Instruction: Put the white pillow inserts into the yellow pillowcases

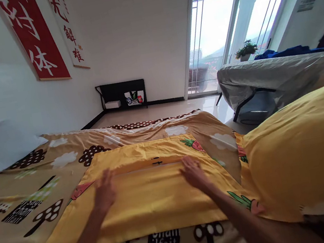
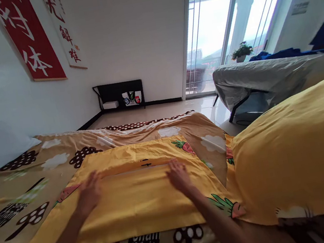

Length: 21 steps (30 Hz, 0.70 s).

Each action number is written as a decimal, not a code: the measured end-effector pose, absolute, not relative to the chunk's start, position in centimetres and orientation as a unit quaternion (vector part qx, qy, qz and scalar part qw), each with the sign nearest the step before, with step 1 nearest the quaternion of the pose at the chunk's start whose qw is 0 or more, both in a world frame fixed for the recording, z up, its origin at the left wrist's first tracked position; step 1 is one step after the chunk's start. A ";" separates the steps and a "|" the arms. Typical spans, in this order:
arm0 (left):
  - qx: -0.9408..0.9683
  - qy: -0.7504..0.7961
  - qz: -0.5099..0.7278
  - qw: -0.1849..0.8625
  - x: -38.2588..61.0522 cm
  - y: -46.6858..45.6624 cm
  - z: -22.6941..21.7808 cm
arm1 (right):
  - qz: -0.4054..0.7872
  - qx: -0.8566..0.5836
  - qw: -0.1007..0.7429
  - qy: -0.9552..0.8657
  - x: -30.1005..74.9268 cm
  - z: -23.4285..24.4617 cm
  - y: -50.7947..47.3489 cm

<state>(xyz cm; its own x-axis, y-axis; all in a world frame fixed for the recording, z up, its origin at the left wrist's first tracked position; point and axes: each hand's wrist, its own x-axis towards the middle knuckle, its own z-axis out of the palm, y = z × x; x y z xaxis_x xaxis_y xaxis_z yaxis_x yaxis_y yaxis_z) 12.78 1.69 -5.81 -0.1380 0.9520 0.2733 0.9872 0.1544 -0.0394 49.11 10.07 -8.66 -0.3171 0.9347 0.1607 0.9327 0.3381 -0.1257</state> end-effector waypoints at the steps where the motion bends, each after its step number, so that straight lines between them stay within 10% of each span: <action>1: -0.678 -0.726 -0.067 0.093 15.8 3.2 -6.1 | 0.036 -0.530 0.113 -0.839 46.0 -8.3 9.5; 15: -0.739 -0.670 -0.070 0.002 22.1 5.2 -10.9 | 0.358 -0.096 0.078 -0.926 42.0 -7.7 -3.5; 21: -0.715 -0.695 -0.076 0.014 22.9 2.8 -10.8 | 0.240 -0.407 0.222 -0.853 39.0 -7.6 3.0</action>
<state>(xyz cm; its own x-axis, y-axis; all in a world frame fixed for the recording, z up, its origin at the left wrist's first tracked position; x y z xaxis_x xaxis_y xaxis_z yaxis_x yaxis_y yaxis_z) 22.89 2.85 -10.77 0.0230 0.9915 0.1283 0.9957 -0.0342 0.0861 39.02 3.01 -7.56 -0.5692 0.8015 0.1833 0.5879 0.5526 -0.5908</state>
